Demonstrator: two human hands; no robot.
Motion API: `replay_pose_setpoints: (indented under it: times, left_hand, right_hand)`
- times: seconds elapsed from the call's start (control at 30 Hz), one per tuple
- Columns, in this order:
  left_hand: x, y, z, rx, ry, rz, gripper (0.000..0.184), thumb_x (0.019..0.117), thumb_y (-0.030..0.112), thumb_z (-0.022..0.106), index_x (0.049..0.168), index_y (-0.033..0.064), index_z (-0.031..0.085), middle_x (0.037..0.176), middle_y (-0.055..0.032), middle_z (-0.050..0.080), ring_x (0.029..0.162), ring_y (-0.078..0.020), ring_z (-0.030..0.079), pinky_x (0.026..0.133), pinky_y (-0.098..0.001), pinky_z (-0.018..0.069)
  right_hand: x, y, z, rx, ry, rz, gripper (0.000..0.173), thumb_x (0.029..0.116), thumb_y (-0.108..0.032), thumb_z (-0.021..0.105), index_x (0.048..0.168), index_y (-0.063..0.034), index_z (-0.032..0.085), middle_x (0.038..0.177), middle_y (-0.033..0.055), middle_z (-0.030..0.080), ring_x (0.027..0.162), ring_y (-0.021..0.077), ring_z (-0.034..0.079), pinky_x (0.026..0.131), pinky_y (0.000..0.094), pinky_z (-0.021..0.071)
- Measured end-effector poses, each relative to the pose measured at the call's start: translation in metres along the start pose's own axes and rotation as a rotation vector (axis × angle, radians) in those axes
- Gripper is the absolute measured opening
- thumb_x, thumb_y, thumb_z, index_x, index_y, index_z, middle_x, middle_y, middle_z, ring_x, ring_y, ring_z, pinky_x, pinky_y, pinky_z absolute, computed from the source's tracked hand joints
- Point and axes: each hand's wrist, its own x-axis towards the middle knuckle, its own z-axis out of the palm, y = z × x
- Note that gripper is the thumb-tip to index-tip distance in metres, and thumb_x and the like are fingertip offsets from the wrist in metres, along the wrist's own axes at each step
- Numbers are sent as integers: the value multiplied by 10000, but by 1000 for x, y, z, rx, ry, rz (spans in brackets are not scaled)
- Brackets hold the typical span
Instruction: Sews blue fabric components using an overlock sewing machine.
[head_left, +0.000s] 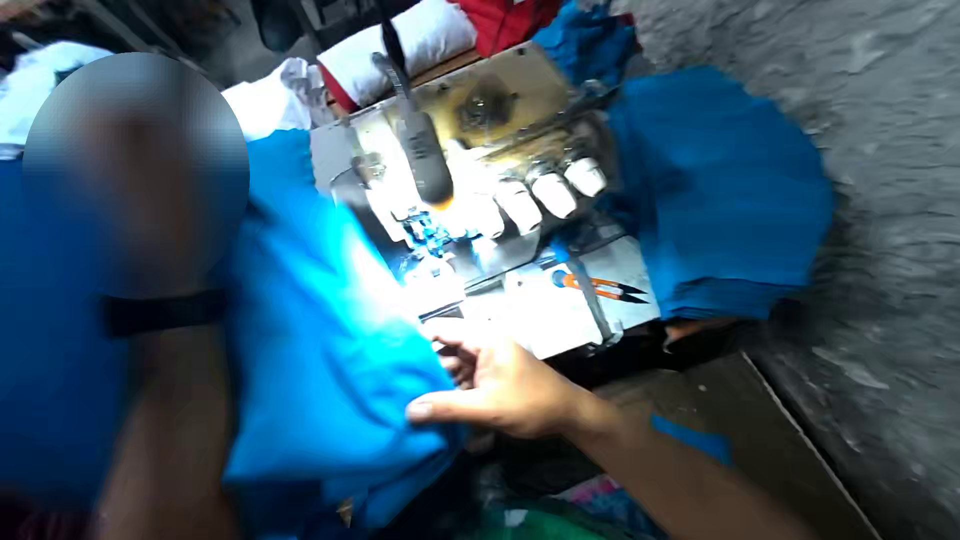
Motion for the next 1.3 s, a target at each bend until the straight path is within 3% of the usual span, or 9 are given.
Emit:
replay_pose_setpoints:
  times: [0.2,0.33,0.5,0.57,0.63,0.73,1.03,1.2,1.3]
  left_hand:
    - [-69,30,113,-498,-79,-516,719,916,175,752,1542,102,406,1507,-51,505,1331,-80,526,1115,-285,458]
    - [-84,31,89,-151,-27,-335,539,992,268,656,1475,67,527,1524,-113,513,1402,-160,490,1128,-343,448]
    - [-168,110,79,-185,16,-4,236,1009,54,534,1138,-38,708,1271,-138,695,1265,-217,626,1143,-433,464]
    - [-196,109,102,-137,23,-3,221,995,83,574,1082,19,767,1250,-114,723,1311,-251,596,1215,-535,330]
    - [-195,104,113,-56,40,-40,243,998,110,572,1111,42,776,1297,-101,704,1338,-257,571,1176,-482,385]
    - [-170,100,114,-35,14,-83,270,999,82,550,1164,17,754,1355,-96,672,1378,-256,535,1168,-426,412]
    - [-160,104,125,95,115,-121,306,1007,98,528,1206,80,760,1360,-65,671,1377,-244,530,1178,-395,388]
    - [-181,114,94,68,-32,-109,369,1069,234,494,1387,142,657,1522,-25,541,1465,-213,418,1212,-445,332]
    - [-276,101,19,-59,226,-256,362,1070,180,495,1372,12,604,1458,-101,586,1378,-237,526,1165,-463,430]
  right_hand:
    - [-21,44,-13,-298,389,-68,657,904,-98,778,1463,38,461,929,15,753,758,69,713,724,222,626]
    - [-16,41,-15,-463,386,-219,236,940,-13,682,1164,-29,752,1096,46,760,927,99,730,831,272,637]
    - [-31,35,-24,-734,319,-68,549,932,-75,592,1478,-129,578,1495,-16,572,1159,37,651,946,251,583]
    - [-38,38,-27,-760,352,-62,493,934,-116,606,1425,-69,613,1324,16,678,961,-5,671,815,190,579]
    - [-33,35,-35,-674,445,-102,432,916,-106,679,1340,-34,640,1012,-19,709,696,-39,584,611,121,511]
    - [-18,20,-55,-532,472,-120,558,858,0,745,1392,-106,627,1281,-21,663,597,-9,555,522,140,516]
    - [-7,19,-70,-346,549,-169,287,850,65,746,1109,-54,717,1030,34,728,642,77,650,615,217,601]
    - [-36,13,-62,-139,498,-12,414,921,-14,691,1323,-91,629,1177,38,685,1007,138,684,849,304,610]
    - [-82,27,-40,-56,394,140,516,892,-30,720,1386,-63,572,1133,35,708,982,127,699,864,303,611]
